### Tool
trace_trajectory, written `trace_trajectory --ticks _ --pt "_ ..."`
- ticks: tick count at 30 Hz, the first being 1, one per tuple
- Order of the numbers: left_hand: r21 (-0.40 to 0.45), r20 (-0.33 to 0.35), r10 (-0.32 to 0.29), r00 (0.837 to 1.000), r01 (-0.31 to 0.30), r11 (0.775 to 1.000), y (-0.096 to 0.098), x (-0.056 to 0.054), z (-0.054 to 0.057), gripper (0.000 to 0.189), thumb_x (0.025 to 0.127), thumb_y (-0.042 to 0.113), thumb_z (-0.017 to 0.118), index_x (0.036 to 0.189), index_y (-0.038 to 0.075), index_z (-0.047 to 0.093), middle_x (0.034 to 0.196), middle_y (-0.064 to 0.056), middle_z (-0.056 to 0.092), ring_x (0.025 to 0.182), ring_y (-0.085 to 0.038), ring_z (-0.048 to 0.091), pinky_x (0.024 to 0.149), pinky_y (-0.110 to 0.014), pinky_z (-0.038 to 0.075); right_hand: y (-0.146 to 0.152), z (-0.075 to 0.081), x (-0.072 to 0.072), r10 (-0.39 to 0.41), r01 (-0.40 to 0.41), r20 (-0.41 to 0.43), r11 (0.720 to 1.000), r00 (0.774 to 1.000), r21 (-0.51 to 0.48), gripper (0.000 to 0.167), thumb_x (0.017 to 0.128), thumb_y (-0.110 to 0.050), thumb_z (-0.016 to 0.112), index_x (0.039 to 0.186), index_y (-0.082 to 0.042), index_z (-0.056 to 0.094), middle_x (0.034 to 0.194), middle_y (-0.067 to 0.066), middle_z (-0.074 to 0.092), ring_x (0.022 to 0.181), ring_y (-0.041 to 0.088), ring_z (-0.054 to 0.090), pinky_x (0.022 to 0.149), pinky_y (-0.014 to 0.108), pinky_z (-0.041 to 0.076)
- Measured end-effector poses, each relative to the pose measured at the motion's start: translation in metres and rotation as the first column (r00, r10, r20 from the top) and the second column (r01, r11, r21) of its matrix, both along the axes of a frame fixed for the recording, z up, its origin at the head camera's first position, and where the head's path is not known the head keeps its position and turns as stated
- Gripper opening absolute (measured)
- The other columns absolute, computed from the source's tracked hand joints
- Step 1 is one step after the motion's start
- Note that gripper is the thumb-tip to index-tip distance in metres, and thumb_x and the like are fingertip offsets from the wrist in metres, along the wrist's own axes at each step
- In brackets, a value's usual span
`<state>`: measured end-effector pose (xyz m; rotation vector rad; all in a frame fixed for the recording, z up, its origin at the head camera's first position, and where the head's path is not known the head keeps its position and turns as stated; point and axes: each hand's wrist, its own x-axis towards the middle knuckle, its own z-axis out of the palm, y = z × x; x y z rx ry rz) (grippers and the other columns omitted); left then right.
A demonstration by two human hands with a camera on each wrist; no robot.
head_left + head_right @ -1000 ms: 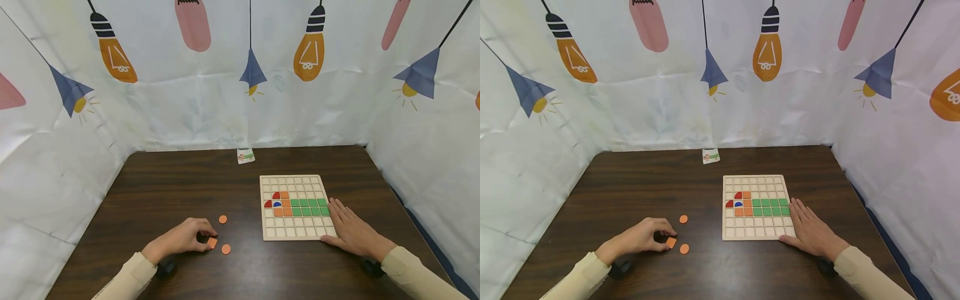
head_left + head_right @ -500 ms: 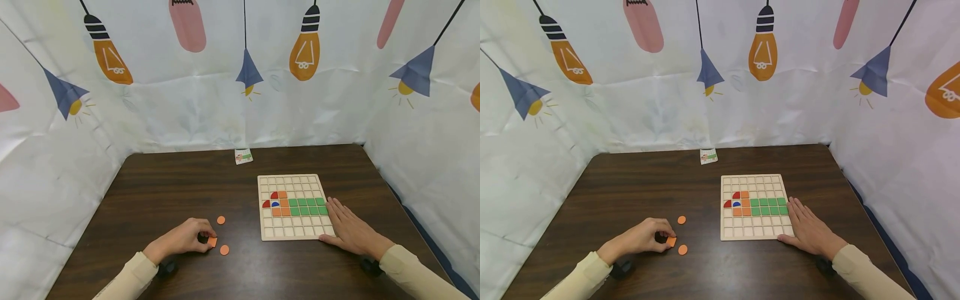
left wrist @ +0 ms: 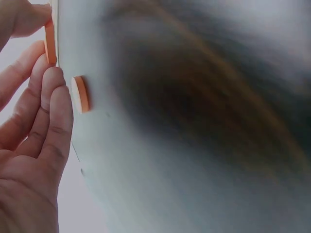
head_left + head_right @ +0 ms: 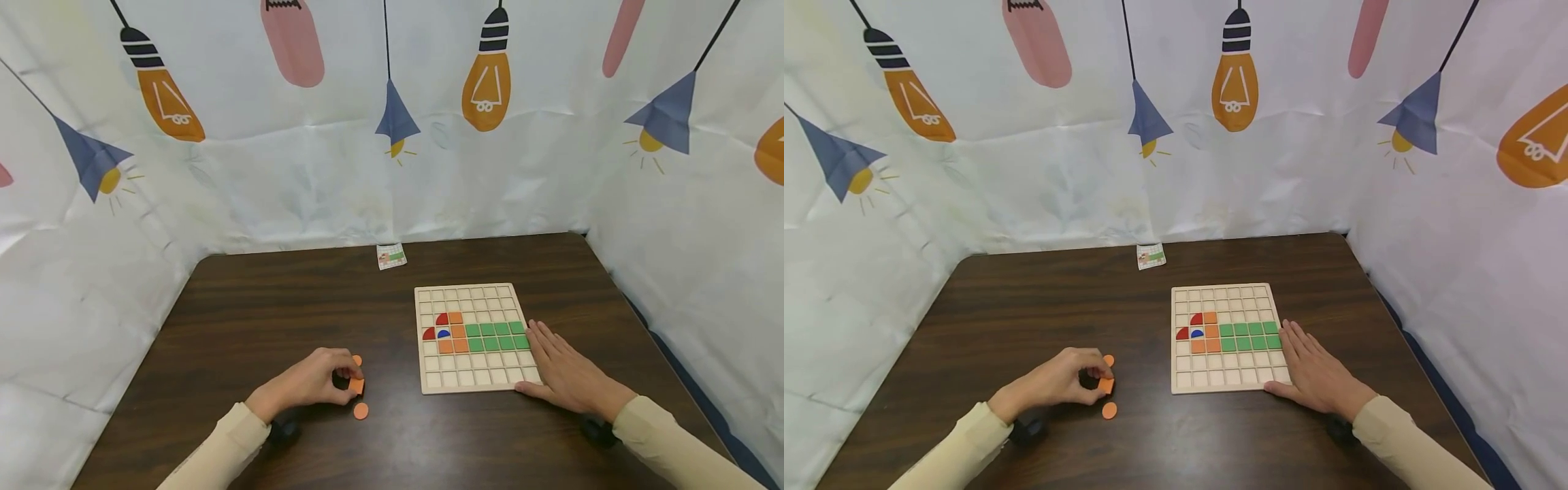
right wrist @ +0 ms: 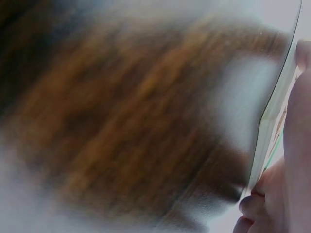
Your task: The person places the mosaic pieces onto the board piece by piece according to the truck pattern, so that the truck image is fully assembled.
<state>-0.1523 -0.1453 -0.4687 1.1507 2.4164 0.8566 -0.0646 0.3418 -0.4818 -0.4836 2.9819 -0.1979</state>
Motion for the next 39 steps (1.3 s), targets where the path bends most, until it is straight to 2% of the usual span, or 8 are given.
trace_trajectory --ticks 6,10,14,18,24,32,39 --pt "0.014 -0.087 0.03 0.996 -0.029 0.999 0.019 -0.008 0.001 0.017 0.087 0.021 0.08 0.103 0.022 0.076 0.099 0.011 0.068 0.086 -0.007 0.063 0.078 -0.022 0.058 0.0 -0.003 -0.001 0.002 -0.002 -0.008 1.0 1.0 0.012 0.106 0.096 -0.073 0.051 0.161 0.006 0.025 0.169 0.028 0.023 0.157 0.047 0.026 0.121 0.063 0.035" --pt "0.036 -0.149 0.03 0.988 -0.025 0.999 0.032 -0.014 0.001 0.019 0.086 0.018 0.08 0.104 0.02 0.075 0.099 0.009 0.068 0.082 -0.01 0.062 0.072 -0.019 0.055 0.0 -0.002 0.0 -0.006 0.006 -0.009 0.999 1.0 0.032 0.106 0.096 -0.074 0.05 0.162 0.005 0.025 0.17 0.027 0.024 0.157 0.046 0.027 0.122 0.062 0.034" --pt "0.04 -0.178 0.036 0.983 -0.029 0.999 0.045 -0.02 0.002 0.019 0.085 0.018 0.079 0.104 0.019 0.075 0.101 0.009 0.069 0.086 -0.007 0.065 0.078 -0.021 0.058 0.001 0.0 0.0 -0.012 0.012 -0.003 0.999 1.0 0.039 0.105 0.096 -0.074 0.05 0.162 0.005 0.025 0.17 0.026 0.024 0.157 0.045 0.027 0.123 0.061 0.032" --pt "0.023 -0.185 0.04 0.982 -0.036 0.999 0.058 -0.025 0.004 0.019 0.086 0.019 0.078 0.105 0.018 0.075 0.102 0.008 0.068 0.09 -0.006 0.065 0.083 -0.024 0.059 0.001 -0.001 0.001 -0.01 0.011 -0.008 0.999 1.0 0.045 0.105 0.096 -0.074 0.049 0.161 0.005 0.025 0.17 0.026 0.024 0.157 0.045 0.026 0.124 0.061 0.032" --pt "-0.008 -0.21 0.041 0.977 -0.043 0.999 0.08 -0.034 0.003 0.019 0.086 0.021 0.078 0.104 0.017 0.076 0.101 0.006 0.069 0.089 -0.007 0.063 0.082 -0.022 0.057 0.0 -0.003 -0.001 -0.008 0.009 -0.02 0.999 1.0 0.05 0.105 0.096 -0.074 0.048 0.161 0.005 0.026 0.17 0.026 0.024 0.157 0.045 0.027 0.123 0.06 0.033" --pt "-0.036 -0.213 -0.005 0.977 -0.003 0.999 0.11 -0.042 0.0 0.021 0.089 0.027 0.077 0.108 0.016 0.076 0.102 0.005 0.069 0.087 -0.006 0.058 0.078 -0.02 0.054 0.0 -0.004 -0.001 -0.007 0.009 -0.025 0.998 1.0 0.055 0.105 0.097 -0.074 0.048 0.161 0.005 0.026 0.17 0.026 0.025 0.157 0.045 0.027 0.123 0.059 0.034" --pt "-0.05 -0.236 -0.036 0.971 0.024 0.998 0.127 -0.045 -0.005 0.023 0.09 0.028 0.078 0.108 0.014 0.077 0.1 0.002 0.07 0.085 -0.008 0.058 0.077 -0.022 0.053 0.0 -0.002 -0.001 -0.007 0.008 -0.021 0.998 1.0 0.054 0.105 0.097 -0.074 0.048 0.16 0.006 0.028 0.169 0.027 0.026 0.157 0.045 0.028 0.122 0.06 0.035"
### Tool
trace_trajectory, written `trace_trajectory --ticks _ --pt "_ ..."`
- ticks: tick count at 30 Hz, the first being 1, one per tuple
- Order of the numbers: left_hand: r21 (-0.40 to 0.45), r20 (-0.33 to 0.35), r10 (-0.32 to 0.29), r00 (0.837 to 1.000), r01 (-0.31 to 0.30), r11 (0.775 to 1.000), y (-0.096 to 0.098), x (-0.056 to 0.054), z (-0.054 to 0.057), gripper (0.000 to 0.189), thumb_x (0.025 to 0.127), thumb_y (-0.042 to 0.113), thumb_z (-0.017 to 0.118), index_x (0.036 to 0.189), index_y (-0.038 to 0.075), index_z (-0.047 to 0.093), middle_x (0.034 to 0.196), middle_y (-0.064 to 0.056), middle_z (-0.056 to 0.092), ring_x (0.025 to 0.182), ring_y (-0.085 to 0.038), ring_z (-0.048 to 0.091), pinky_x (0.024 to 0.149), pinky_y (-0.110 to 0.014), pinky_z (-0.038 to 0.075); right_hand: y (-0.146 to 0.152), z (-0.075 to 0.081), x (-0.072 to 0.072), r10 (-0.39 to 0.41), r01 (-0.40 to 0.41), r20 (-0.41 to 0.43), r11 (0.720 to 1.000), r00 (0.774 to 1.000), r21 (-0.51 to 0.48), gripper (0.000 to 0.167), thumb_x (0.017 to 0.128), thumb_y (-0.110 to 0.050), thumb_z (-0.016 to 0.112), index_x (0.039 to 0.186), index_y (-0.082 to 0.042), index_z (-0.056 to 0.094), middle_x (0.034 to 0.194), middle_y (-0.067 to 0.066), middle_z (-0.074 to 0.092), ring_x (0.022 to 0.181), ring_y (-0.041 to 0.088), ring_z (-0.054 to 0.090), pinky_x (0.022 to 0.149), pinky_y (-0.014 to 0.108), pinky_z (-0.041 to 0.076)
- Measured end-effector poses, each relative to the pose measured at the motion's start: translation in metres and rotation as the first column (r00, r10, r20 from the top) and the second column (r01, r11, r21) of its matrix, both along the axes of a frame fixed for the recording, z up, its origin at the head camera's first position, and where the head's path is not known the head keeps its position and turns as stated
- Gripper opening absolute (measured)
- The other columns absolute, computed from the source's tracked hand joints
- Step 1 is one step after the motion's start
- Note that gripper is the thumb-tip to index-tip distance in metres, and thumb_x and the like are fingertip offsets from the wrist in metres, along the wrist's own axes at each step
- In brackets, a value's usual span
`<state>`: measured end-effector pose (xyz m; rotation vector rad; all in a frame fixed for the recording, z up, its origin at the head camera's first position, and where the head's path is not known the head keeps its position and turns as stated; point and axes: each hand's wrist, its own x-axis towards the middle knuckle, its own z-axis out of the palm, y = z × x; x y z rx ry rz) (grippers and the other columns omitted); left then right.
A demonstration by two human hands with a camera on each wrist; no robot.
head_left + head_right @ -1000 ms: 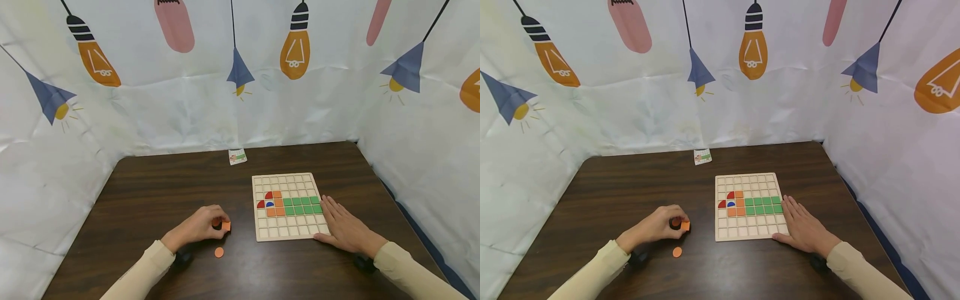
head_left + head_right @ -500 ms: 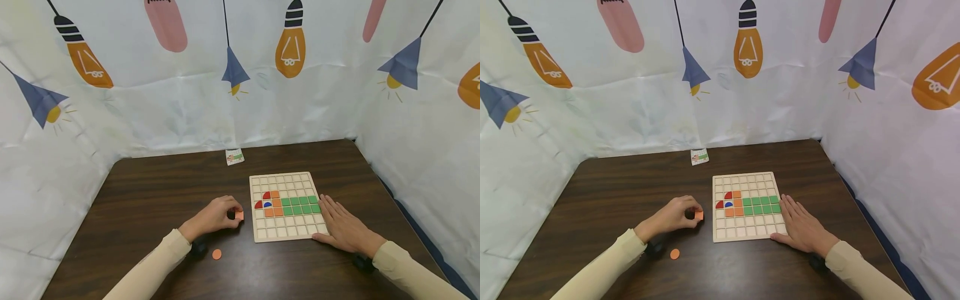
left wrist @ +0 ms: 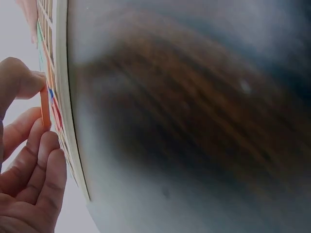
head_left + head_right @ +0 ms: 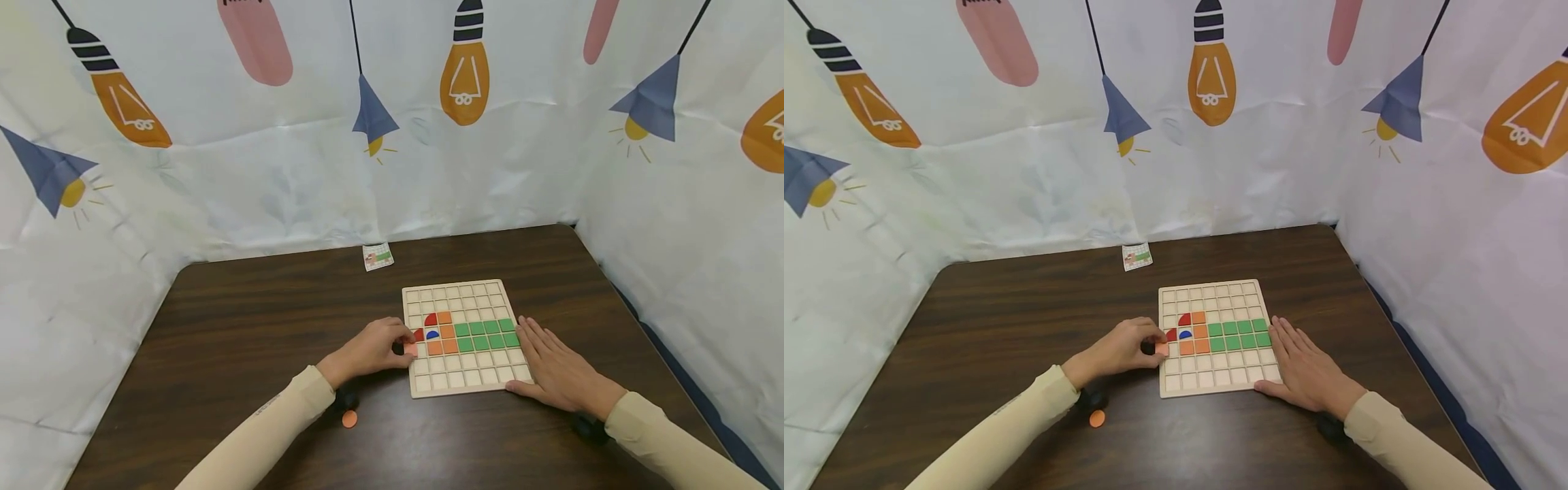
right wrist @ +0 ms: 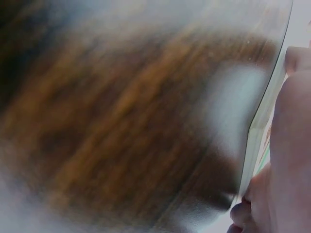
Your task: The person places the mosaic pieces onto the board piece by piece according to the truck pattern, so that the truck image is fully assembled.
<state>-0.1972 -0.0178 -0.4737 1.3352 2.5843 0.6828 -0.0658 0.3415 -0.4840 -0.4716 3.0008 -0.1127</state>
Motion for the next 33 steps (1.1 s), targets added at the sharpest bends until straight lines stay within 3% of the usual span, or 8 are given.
trace_trajectory --ticks 11,33 --pt "-0.002 -0.004 -0.024 1.0 0.024 1.0 0.011 0.0 -0.005 0.022 0.091 0.027 0.076 0.109 0.013 0.077 0.101 0.002 0.071 0.085 -0.007 0.058 0.076 -0.022 0.051 -0.003 0.001 0.0 0.0 0.0 0.004 1.0 1.0 -0.002 0.105 0.096 -0.075 0.047 0.161 0.006 0.027 0.169 0.026 0.025 0.158 0.044 0.027 0.123 0.059 0.034" --pt "0.016 -0.002 -0.049 0.999 0.049 0.999 0.01 -0.004 -0.008 0.025 0.093 0.025 0.076 0.114 0.012 0.078 0.105 -0.001 0.073 0.087 -0.011 0.062 0.078 -0.023 0.053 0.0 -0.001 -0.001 -0.004 0.004 0.022 1.0 1.0 -0.01 0.105 0.097 -0.074 0.047 0.161 0.006 0.026 0.17 0.027 0.023 0.158 0.045 0.024 0.123 0.06 0.033"
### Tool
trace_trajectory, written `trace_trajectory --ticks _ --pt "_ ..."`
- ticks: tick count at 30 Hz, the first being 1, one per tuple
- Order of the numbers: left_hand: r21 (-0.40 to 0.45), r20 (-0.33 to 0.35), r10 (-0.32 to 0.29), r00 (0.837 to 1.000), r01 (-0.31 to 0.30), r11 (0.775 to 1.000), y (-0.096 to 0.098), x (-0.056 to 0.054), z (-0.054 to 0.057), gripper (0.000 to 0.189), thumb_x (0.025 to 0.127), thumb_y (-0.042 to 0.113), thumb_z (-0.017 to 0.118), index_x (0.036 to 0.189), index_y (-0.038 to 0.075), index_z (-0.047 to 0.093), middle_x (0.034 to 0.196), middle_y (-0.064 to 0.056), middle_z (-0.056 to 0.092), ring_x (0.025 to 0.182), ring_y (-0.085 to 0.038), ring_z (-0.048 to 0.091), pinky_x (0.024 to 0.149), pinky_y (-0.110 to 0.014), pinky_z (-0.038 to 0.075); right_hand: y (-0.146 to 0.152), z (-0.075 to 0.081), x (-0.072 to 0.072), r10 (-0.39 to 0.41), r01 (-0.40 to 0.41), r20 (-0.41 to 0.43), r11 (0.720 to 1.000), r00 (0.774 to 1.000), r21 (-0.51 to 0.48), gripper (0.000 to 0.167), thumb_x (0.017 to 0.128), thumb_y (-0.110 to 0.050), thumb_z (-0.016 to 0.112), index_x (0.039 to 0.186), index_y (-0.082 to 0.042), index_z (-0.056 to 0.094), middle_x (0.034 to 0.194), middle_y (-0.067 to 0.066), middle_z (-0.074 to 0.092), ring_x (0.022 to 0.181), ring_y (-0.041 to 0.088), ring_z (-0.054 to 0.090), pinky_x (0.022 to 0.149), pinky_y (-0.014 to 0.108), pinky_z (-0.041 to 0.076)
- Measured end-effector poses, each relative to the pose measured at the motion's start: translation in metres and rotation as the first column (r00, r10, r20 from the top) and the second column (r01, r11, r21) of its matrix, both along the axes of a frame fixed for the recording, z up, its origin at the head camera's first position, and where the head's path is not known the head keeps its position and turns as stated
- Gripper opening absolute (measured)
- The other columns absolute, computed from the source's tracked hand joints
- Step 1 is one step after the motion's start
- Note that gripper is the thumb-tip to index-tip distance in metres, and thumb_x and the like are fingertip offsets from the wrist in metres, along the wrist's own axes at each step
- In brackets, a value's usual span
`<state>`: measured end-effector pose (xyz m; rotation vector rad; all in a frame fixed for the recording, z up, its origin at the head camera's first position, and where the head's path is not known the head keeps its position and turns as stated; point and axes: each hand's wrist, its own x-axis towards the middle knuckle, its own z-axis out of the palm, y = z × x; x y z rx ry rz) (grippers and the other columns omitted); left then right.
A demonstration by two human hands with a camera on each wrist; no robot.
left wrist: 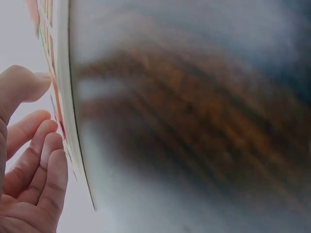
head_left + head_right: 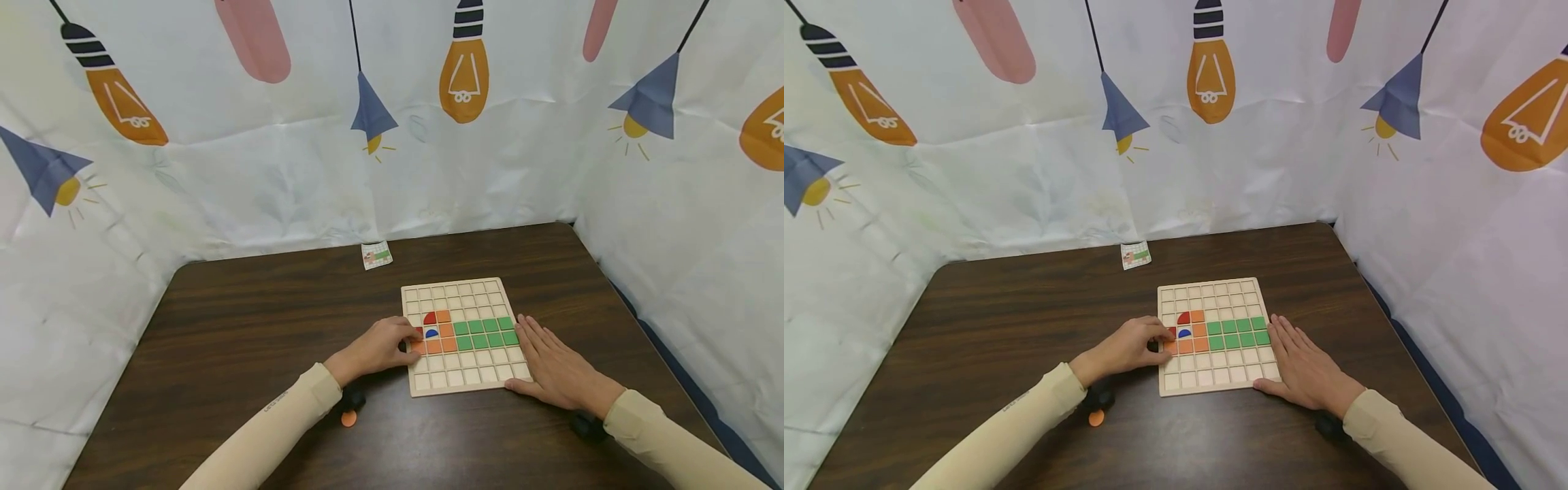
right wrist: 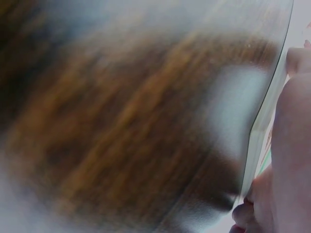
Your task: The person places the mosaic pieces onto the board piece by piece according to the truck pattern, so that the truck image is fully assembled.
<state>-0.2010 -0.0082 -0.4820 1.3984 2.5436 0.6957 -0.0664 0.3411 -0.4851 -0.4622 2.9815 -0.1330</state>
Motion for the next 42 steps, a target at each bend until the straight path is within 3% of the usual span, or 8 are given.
trace_trajectory --ticks 8,13,18,27,33,42 --pt "0.003 -0.004 0.063 0.998 -0.062 0.998 -0.018 -0.003 0.012 0.027 0.094 0.025 0.075 0.117 0.009 0.078 0.106 -0.004 0.072 0.094 -0.014 0.07 0.084 -0.029 0.06 0.003 0.0 -0.002 -0.013 0.013 0.012 1.0 1.0 -0.001 0.106 0.096 -0.075 0.046 0.162 0.006 0.024 0.17 0.027 0.021 0.158 0.046 0.024 0.123 0.061 0.033" --pt "-0.015 0.005 0.111 0.994 -0.111 0.994 -0.034 -0.005 0.024 0.028 0.094 0.026 0.075 0.118 0.01 0.077 0.108 -0.003 0.072 0.094 -0.015 0.069 0.085 -0.031 0.06 0.005 0.002 -0.002 -0.014 0.014 0.02 1.0 1.0 -0.004 0.107 0.096 -0.075 0.047 0.162 0.006 0.023 0.17 0.028 0.021 0.158 0.047 0.024 0.123 0.061 0.032" --pt "-0.025 0.005 0.143 0.99 -0.143 0.989 -0.055 -0.005 0.028 0.028 0.093 0.025 0.077 0.117 0.011 0.077 0.108 -0.001 0.072 0.093 -0.014 0.068 0.082 -0.029 0.059 0.005 0.003 -0.002 -0.015 0.015 0.025 1.0 1.0 -0.01 0.107 0.096 -0.075 0.047 0.162 0.006 0.023 0.17 0.028 0.02 0.158 0.047 0.024 0.124 0.062 0.031" --pt "-0.044 0.054 0.177 0.983 -0.175 0.984 -0.093 0.002 0.023 0.029 0.092 0.024 0.078 0.118 0.011 0.077 0.109 0.0 0.072 0.095 -0.014 0.069 0.082 -0.028 0.059 0.006 0.001 -0.001 -0.01 0.011 0.024 1.0 1.0 -0.021 0.107 0.096 -0.074 0.049 0.162 0.006 0.023 0.17 0.028 0.021 0.157 0.047 0.024 0.123 0.063 0.032" --pt "-0.029 0.127 0.196 0.972 -0.193 0.981 -0.116 0.011 0.018 0.028 0.091 0.024 0.08 0.117 0.015 0.077 0.109 0.004 0.073 0.096 -0.012 0.068 0.084 -0.027 0.059 0.005 -0.002 0.0 -0.008 0.009 0.033 1.0 0.999 -0.025 0.108 0.095 -0.075 0.049 0.162 0.005 0.022 0.171 0.028 0.019 0.158 0.047 0.022 0.123 0.063 0.031" --pt "-0.022 0.167 0.19 0.967 -0.189 0.982 -0.133 0.021 0.009 0.028 0.09 0.024 0.081 0.115 0.014 0.077 0.107 0.006 0.073 0.094 -0.008 0.067 0.083 -0.025 0.058 0.001 0.0 -0.001 0.005 -0.004 0.028 1.0 1.0 -0.008 0.107 0.096 -0.074 0.049 0.162 0.006 0.022 0.17 0.028 0.021 0.157 0.048 0.025 0.123 0.063 0.032"
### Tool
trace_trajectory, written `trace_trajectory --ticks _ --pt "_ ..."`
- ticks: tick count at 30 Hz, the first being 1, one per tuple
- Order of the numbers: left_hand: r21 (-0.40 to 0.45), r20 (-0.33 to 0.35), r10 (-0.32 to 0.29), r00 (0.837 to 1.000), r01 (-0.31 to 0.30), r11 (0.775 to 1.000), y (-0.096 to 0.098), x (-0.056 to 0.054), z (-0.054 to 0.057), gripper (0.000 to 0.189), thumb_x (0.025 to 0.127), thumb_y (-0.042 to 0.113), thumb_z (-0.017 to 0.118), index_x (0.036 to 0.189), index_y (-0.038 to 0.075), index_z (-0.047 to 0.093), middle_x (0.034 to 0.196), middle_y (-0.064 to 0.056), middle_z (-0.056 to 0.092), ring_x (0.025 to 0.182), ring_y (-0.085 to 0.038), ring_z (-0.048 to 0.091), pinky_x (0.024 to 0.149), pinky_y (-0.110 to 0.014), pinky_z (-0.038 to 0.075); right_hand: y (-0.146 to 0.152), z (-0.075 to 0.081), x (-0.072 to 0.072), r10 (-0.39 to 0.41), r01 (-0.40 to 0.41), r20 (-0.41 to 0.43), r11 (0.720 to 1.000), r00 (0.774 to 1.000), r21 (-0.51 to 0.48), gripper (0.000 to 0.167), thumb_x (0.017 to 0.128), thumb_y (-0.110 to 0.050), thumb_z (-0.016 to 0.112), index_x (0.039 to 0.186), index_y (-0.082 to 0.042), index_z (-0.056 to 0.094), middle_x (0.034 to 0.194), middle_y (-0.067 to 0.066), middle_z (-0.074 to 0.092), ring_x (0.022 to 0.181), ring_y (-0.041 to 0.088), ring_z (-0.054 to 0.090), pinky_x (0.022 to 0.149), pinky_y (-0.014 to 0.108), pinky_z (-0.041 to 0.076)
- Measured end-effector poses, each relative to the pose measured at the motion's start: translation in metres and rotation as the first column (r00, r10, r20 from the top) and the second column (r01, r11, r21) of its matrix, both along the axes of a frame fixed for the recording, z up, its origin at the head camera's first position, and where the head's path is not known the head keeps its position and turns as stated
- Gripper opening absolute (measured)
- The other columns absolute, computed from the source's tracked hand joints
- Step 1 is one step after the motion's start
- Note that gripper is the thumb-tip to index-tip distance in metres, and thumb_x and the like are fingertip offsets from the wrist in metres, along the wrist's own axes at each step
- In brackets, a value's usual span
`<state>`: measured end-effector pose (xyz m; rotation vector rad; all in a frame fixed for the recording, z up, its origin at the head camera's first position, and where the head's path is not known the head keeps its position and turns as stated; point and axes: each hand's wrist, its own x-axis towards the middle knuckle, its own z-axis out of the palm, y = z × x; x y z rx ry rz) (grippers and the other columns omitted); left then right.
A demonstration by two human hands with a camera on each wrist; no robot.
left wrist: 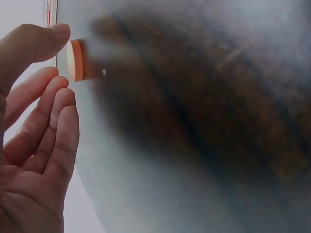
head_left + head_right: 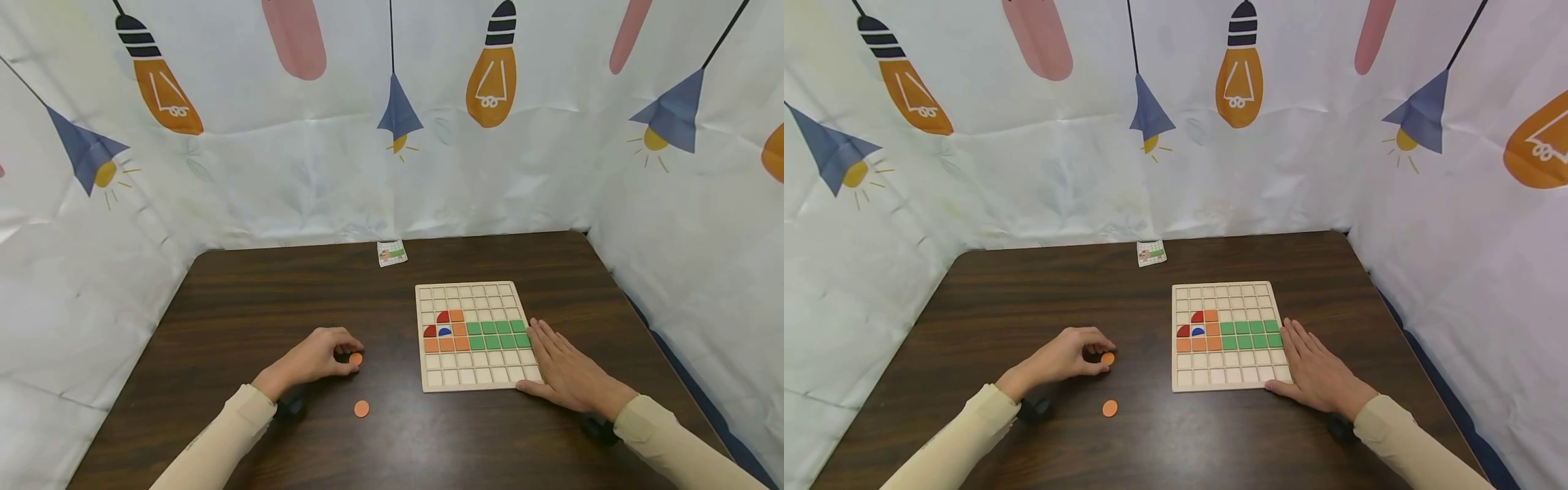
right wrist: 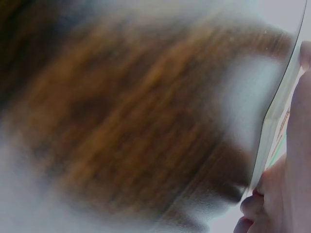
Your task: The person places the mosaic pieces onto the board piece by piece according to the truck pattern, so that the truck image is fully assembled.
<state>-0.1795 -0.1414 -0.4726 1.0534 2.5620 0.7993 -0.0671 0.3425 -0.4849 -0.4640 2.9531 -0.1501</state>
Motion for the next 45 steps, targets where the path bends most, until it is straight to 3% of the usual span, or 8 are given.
trace_trajectory --ticks 16,23,34,45 --pt "0.04 -0.056 -0.011 0.998 0.014 0.999 -0.001 -0.001 -0.007 0.023 0.089 0.016 0.081 0.111 0.012 0.079 0.104 0.005 0.075 0.088 -0.005 0.065 0.078 -0.022 0.058 0.001 -0.001 0.001 0.003 -0.004 -0.003 1.0 1.0 -0.012 0.105 0.097 -0.073 0.049 0.162 0.006 0.023 0.17 0.028 0.02 0.157 0.048 0.023 0.123 0.063 0.032" --pt "0.029 -0.046 -0.014 0.999 0.015 0.999 0.002 -0.002 -0.008 0.022 0.09 0.015 0.079 0.111 0.013 0.079 0.104 0.004 0.075 0.088 -0.006 0.066 0.079 -0.022 0.059 0.002 -0.004 0.001 -0.003 0.003 -0.001 1.0 1.0 -0.014 0.106 0.096 -0.074 0.049 0.162 0.005 0.022 0.171 0.028 0.019 0.158 0.047 0.022 0.123 0.064 0.031" --pt "0.034 -0.027 -0.009 1.0 0.01 0.999 0.009 -0.007 -0.004 0.021 0.09 0.018 0.078 0.111 0.014 0.079 0.105 0.005 0.074 0.089 -0.006 0.067 0.08 -0.023 0.059 0.003 -0.003 0.001 0.002 -0.002 -0.018 1.0 1.0 -0.009 0.105 0.097 -0.073 0.049 0.161 0.006 0.023 0.17 0.028 0.021 0.157 0.048 0.024 0.123 0.062 0.032" --pt "0.041 -0.08 -0.022 0.997 0.025 0.999 0.035 -0.015 0.008 0.023 0.089 0.019 0.08 0.111 0.013 0.079 0.105 0.005 0.074 0.09 -0.008 0.068 0.081 -0.024 0.06 0.002 -0.002 0.001 0.003 -0.003 -0.026 1.0 1.0 -0.002 0.105 0.097 -0.074 0.046 0.161 0.007 0.026 0.17 0.028 0.022 0.158 0.047 0.024 0.123 0.062 0.033"
